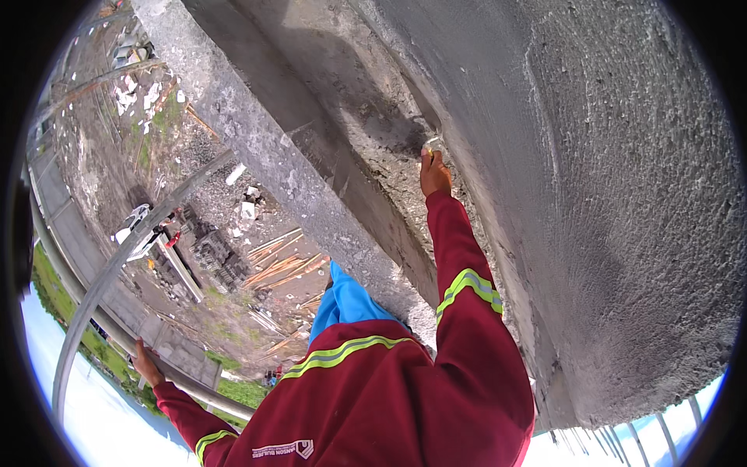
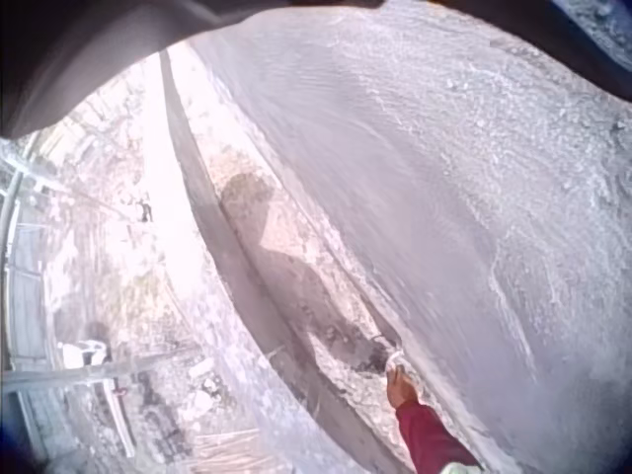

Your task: The person uses a trowel to smooth wet concrete on a curved wall while standing on scaffolding. The person repeatedly scrapes and levels the surface along the wall's edge.

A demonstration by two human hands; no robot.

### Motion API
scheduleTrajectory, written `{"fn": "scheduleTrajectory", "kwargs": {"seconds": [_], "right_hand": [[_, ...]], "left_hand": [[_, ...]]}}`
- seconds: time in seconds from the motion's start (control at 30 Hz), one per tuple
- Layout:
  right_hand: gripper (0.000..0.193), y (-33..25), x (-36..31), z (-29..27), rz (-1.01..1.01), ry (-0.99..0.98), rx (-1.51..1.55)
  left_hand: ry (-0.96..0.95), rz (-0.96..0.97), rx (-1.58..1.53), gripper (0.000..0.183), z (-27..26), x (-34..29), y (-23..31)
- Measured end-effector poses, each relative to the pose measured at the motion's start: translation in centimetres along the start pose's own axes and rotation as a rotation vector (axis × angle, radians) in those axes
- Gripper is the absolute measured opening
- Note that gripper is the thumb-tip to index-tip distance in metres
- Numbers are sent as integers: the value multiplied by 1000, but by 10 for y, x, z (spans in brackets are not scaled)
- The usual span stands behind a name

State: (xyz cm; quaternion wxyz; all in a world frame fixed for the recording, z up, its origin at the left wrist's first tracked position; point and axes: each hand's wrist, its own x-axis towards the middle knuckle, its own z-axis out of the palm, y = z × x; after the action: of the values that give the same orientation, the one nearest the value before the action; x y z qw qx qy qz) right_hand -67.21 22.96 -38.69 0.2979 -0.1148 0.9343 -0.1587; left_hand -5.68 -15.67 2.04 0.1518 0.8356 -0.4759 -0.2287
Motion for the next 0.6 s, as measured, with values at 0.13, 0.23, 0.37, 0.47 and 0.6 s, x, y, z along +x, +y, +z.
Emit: {"fn": "scheduleTrajectory", "kwargs": {"seconds": [0.13, 0.23, 0.37, 0.47, 0.6], "right_hand": [[50, 18, -30, 0, 18, 26, -95], [48, 20, -82, 10, 122, -171, 53], [47, 14, -123, 6, 18, -346, -7], [45, 11, -101, -2, 21, -228, -8], [45, 9, -63, 4, 148, 6, 23]], "left_hand": [[5, 14, 58, 37, -1, 6, -3], [41, 2, 43, 37, 0, 8, -4], [8, -21, 18, 37, 0, 7, -5], [12, -15, 14, 36, -1, 5, -3], [20, -4, 35, 37, 1, 3, -1]]}}
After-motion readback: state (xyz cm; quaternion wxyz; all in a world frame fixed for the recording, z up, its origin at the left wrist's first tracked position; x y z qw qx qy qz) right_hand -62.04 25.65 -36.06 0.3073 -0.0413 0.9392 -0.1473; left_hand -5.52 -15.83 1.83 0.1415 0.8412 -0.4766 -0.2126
